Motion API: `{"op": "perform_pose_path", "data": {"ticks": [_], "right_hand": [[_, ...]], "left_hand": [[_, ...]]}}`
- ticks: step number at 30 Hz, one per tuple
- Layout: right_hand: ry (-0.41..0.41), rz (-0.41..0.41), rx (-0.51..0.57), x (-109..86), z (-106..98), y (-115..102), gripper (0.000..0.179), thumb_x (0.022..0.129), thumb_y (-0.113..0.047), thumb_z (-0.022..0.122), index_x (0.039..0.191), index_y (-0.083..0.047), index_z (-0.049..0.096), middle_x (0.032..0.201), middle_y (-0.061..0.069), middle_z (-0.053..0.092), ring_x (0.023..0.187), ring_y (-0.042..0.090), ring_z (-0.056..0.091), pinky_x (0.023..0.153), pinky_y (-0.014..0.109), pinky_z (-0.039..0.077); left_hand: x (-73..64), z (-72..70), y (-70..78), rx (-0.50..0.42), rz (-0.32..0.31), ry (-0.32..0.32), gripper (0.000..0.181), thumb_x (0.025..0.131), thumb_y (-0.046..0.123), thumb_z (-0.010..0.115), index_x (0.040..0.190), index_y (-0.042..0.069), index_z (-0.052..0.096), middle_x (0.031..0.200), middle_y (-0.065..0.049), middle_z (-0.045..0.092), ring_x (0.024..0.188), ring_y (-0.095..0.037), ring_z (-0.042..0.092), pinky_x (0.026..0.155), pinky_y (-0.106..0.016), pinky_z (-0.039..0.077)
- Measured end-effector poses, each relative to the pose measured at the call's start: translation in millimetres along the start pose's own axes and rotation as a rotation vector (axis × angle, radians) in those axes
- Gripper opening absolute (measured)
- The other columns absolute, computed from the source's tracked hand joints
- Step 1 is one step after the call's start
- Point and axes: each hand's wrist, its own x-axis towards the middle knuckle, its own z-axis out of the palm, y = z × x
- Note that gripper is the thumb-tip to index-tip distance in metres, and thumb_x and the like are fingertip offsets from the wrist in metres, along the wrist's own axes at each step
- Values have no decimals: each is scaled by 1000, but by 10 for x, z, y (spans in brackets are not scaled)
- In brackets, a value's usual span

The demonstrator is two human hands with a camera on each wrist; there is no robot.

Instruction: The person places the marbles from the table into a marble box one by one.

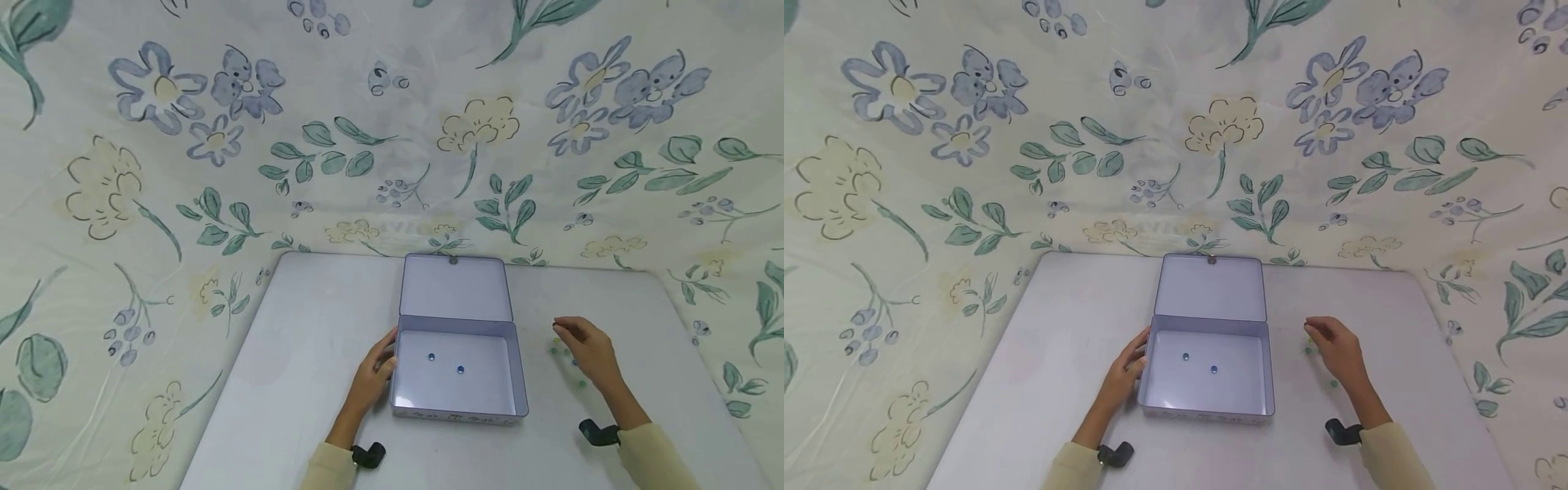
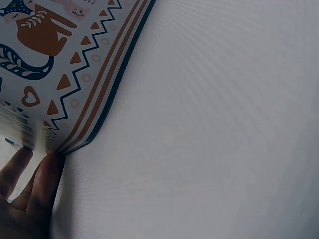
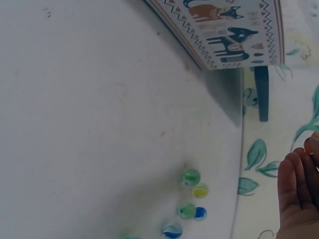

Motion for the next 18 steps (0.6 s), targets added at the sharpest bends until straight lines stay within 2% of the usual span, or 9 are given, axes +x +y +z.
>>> {"op": "perform_pose_path", "data": {"ticks": [3,8,11,14,18], "right_hand": [[-22,-10,16,25,-5,-51,27,99,-24,64,115,-3,68,110,16,73,90,-24,47,77,-2,42],[-34,-53,4,66,3,-134,25,98,-22,64,114,-4,69,108,14,73,89,-23,48,76,-1,44],[-31,-83,-1,91,11,-184,22,98,-20,65,113,-4,69,107,13,73,89,-22,49,76,0,44],[-35,-104,6,109,19,-234,22,97,-19,65,113,-5,69,107,13,73,90,-22,50,77,-1,44],[-61,-126,32,131,31,-308,22,97,-19,65,115,-5,69,108,12,73,91,-22,51,79,0,44]], "left_hand": [[-13,10,37,11,-2,9,54,102,19,52,154,30,40,157,-8,43,130,-43,54,87,-53,58],[-47,-6,208,14,-3,0,54,102,12,49,155,19,39,156,-15,43,129,-47,53,89,-56,57],[-57,-22,275,7,-4,-8,55,102,11,49,155,16,38,156,-16,43,128,-47,54,89,-56,57],[-52,-11,237,9,-3,3,55,102,12,49,155,20,39,156,-14,43,129,-46,54,89,-58,56],[-31,15,102,22,-2,20,54,102,17,51,153,29,40,155,-8,45,130,-44,54,89,-57,56]]}}
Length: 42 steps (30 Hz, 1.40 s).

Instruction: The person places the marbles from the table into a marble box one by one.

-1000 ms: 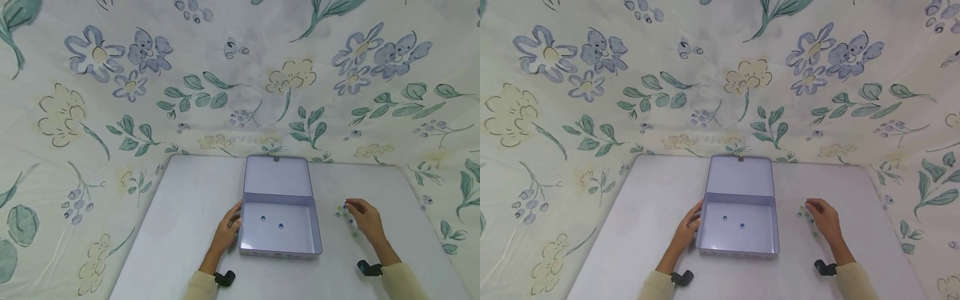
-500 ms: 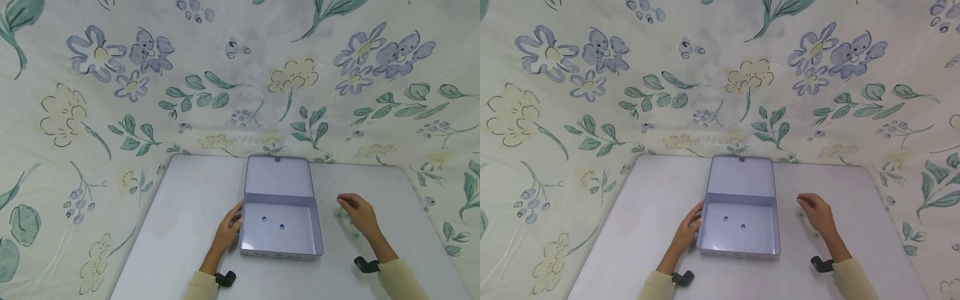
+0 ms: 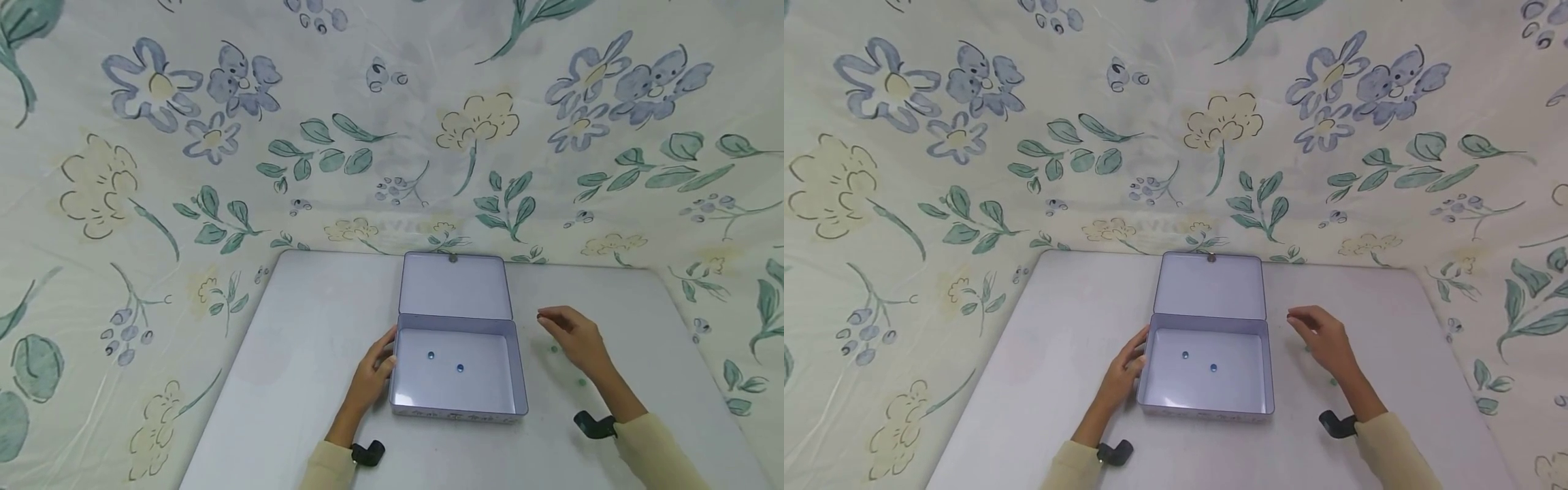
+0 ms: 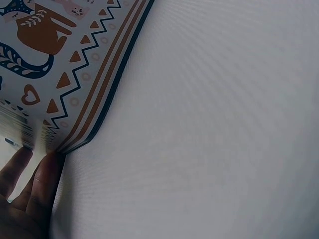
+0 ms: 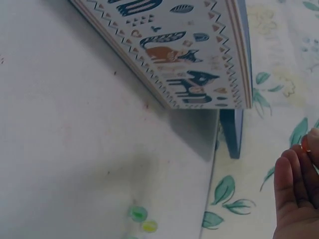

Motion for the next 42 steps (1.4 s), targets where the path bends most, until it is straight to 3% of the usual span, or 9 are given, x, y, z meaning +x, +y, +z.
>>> {"op": "perform_pose_path", "data": {"ticks": [5,18,25,33,42], "right_hand": [[-48,-31,47,45,13,-93,21,97,-16,65,114,-4,68,109,13,73,93,-20,54,82,1,46],[-111,-114,66,146,148,-325,18,93,-10,69,110,-6,71,106,7,73,92,-7,61,79,11,53],[-158,-197,90,231,315,-450,18,92,-9,70,110,-5,71,104,4,73,93,0,65,80,15,55],[-208,-219,123,289,483,-564,17,92,-10,70,108,-5,72,104,3,73,96,15,69,82,19,57],[-277,-247,129,411,607,-730,18,93,-12,69,109,-4,72,103,4,73,94,17,70,83,25,59]], "left_hand": [[12,10,-78,-3,10,-6,53,102,21,52,152,35,40,155,-5,46,131,-41,53,91,-54,57],[6,29,-87,-11,28,-18,55,102,20,52,153,35,39,155,-6,46,130,-41,55,89,-50,59],[-1,8,-98,1,19,-20,55,102,20,51,153,36,39,155,-6,45,130,-41,54,89,-50,58],[41,1,-123,3,6,-23,55,102,20,51,152,41,38,156,-1,45,131,-38,55,90,-49,58],[30,-4,-112,-24,26,-13,55,101,18,52,153,31,40,156,-6,45,130,-41,54,88,-52,58]]}}
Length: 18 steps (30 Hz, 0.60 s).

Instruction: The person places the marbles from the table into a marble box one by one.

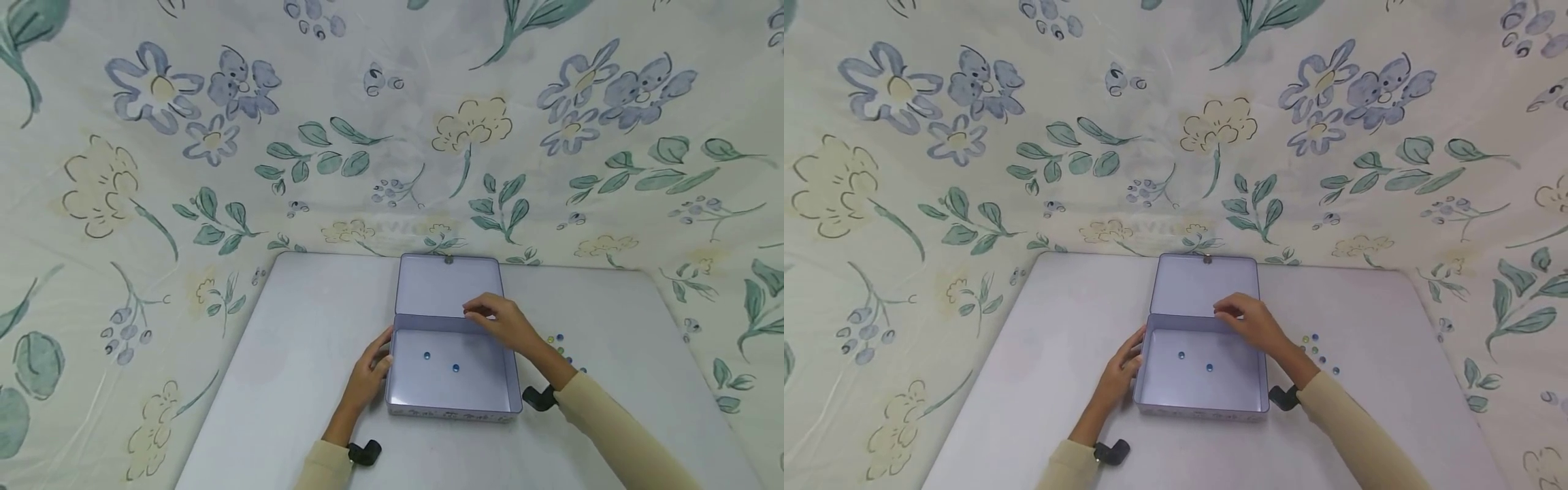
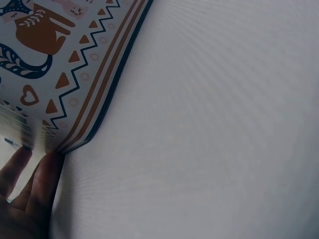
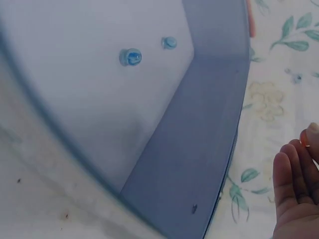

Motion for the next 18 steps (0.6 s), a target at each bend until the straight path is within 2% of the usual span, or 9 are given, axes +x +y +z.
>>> {"op": "perform_pose_path", "data": {"ticks": [6,18], "right_hand": [[-50,-30,-36,85,154,6,17,93,-11,70,109,-4,72,103,1,73,93,15,68,82,24,58],[-154,-138,-106,160,414,41,16,92,-7,70,107,-2,71,97,2,71,87,11,66,77,21,57]], "left_hand": [[6,-2,-2,-18,2,-1,55,102,14,51,154,27,39,157,-8,43,132,-43,52,89,-54,58],[0,-21,11,4,3,-23,54,103,20,50,153,36,38,157,-7,43,132,-43,52,89,-51,59]]}}
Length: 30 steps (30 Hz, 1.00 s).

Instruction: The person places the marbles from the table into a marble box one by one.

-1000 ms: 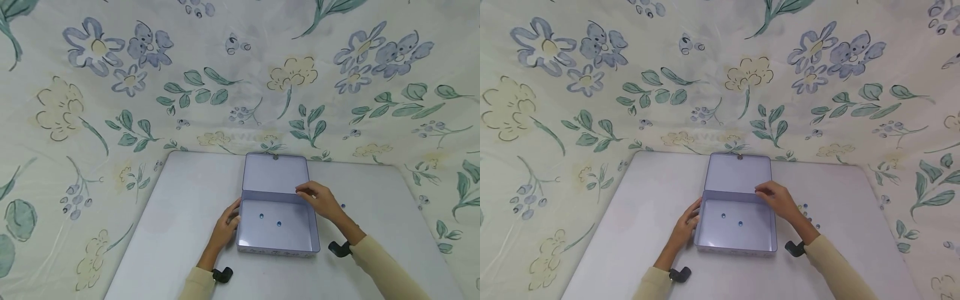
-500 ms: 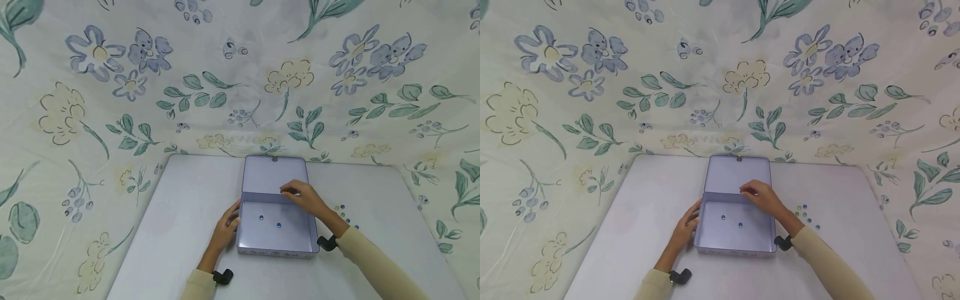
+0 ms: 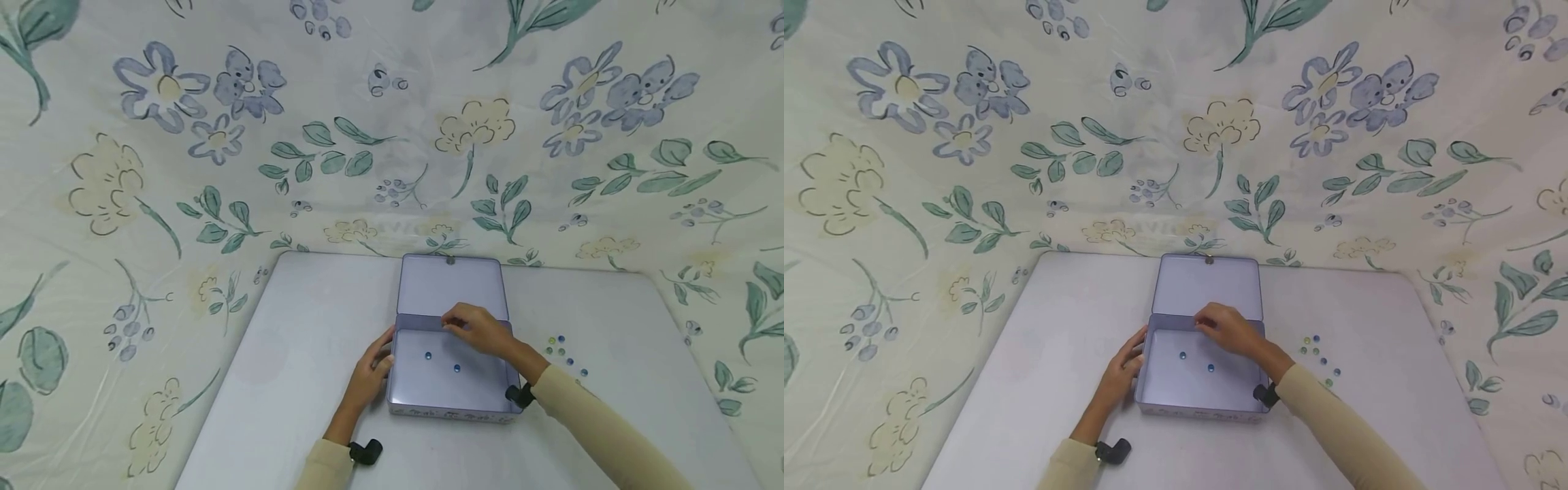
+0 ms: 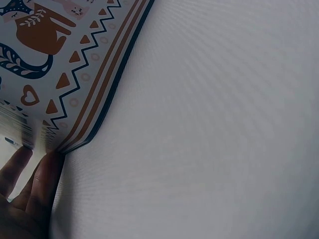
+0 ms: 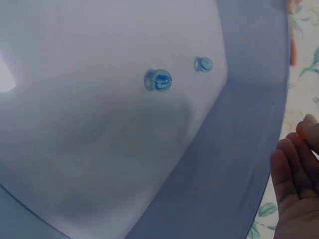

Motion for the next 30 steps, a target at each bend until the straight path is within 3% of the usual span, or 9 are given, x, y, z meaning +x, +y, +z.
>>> {"op": "perform_pose_path", "data": {"ticks": [6,13,30], "right_hand": [[-55,16,-7,19,73,19,18,92,-9,70,108,-1,71,97,1,70,88,10,65,77,18,56],[-40,4,-1,59,90,5,18,91,-8,70,107,0,71,96,2,71,86,11,65,76,19,56],[-110,34,-30,58,215,43,18,92,-11,69,109,-5,71,99,-2,70,89,7,64,78,18,55]], "left_hand": [[-9,4,2,-7,-1,4,54,103,20,51,154,33,39,157,-7,43,132,-43,52,89,-51,58],[-10,16,16,-44,0,23,54,102,17,52,154,27,40,156,-9,44,131,-45,52,88,-56,57],[15,14,-18,7,-7,6,56,102,19,50,153,38,38,156,-5,44,130,-41,55,86,-47,60]]}}
